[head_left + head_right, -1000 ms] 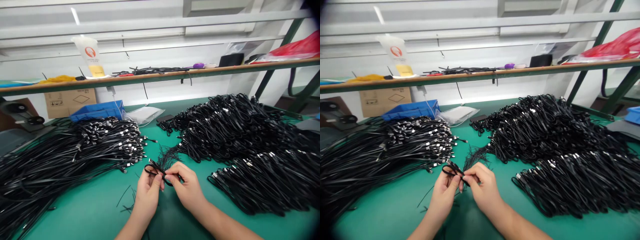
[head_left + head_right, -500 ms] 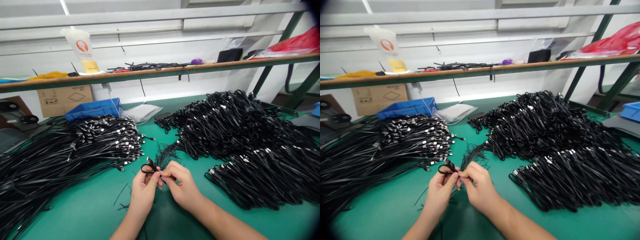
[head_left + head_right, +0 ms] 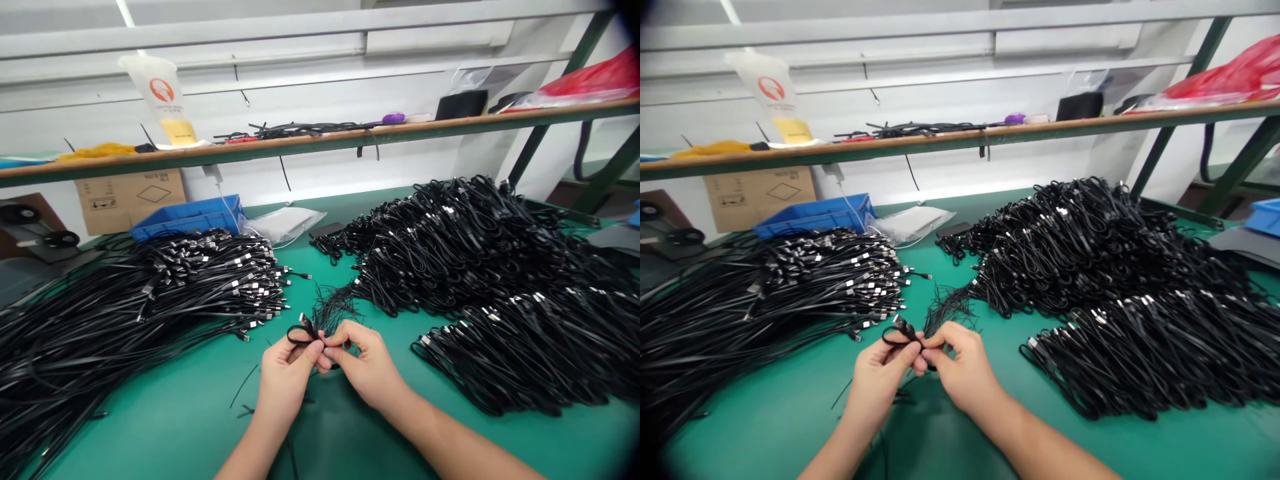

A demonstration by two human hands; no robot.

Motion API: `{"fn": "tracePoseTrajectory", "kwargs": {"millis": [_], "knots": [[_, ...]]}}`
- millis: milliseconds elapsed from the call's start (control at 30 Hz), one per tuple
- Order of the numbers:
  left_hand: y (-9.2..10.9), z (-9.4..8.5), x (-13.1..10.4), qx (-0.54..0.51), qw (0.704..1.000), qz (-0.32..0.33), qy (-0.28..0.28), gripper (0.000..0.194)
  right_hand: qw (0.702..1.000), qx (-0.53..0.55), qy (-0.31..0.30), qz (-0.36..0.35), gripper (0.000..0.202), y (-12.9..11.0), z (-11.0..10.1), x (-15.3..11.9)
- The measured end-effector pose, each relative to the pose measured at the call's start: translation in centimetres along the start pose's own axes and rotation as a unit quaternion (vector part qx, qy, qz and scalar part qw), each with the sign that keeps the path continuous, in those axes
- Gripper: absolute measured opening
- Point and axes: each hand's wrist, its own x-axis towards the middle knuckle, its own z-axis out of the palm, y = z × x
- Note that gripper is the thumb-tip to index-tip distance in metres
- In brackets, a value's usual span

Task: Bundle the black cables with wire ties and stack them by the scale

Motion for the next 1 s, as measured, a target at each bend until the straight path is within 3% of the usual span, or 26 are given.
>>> {"fn": "tracePoseTrajectory", "kwargs": {"millis": [100, 200, 267, 467, 633, 867, 933, 1000], "knots": [[0.2, -0.2, 0.0, 0.015, 1.0, 0.011, -0.022, 0.026, 0.977, 0.164, -0.04, 0.134, 0.031, -0.1, -0.1, 0.2], [0.3, -0.6, 0.2, 0.014, 0.999, 0.021, -0.048, 0.027, 0.915, 0.291, -0.149, 0.238, 0.041, -0.7, -0.4, 0.1], [0.3, -1.0, 0.3, 0.015, 0.998, 0.02, -0.062, 0.029, 0.887, 0.321, -0.183, 0.276, 0.042, -1.0, -0.5, -0.1], [-0.1, -1.7, 0.5, 0.015, 0.995, 0.027, -0.1, 0.029, 0.908, 0.297, -0.135, 0.263, 0.044, -1.3, -0.3, -0.3], [-0.4, -1.5, 0.7, -0.015, 0.99, 0.058, -0.128, 0.025, 0.888, 0.343, -0.128, 0.28, 0.044, -1.4, -0.3, -0.3], [-1.0, -1.0, 0.1, 0.001, 0.995, 0.053, -0.087, 0.036, 0.891, 0.349, -0.114, 0.269, 0.045, -1.3, 0.5, -0.7], [-1.1, -1.0, 0.2, 0.005, 0.995, 0.056, -0.078, 0.035, 0.905, 0.322, -0.109, 0.257, 0.045, -1.1, 0.5, -0.6], [-1.1, -1.2, 0.6, 0.031, 0.994, 0.093, -0.052, 0.037, 0.95, 0.226, -0.078, 0.199, 0.042, -0.8, 0.1, -0.2]]}}
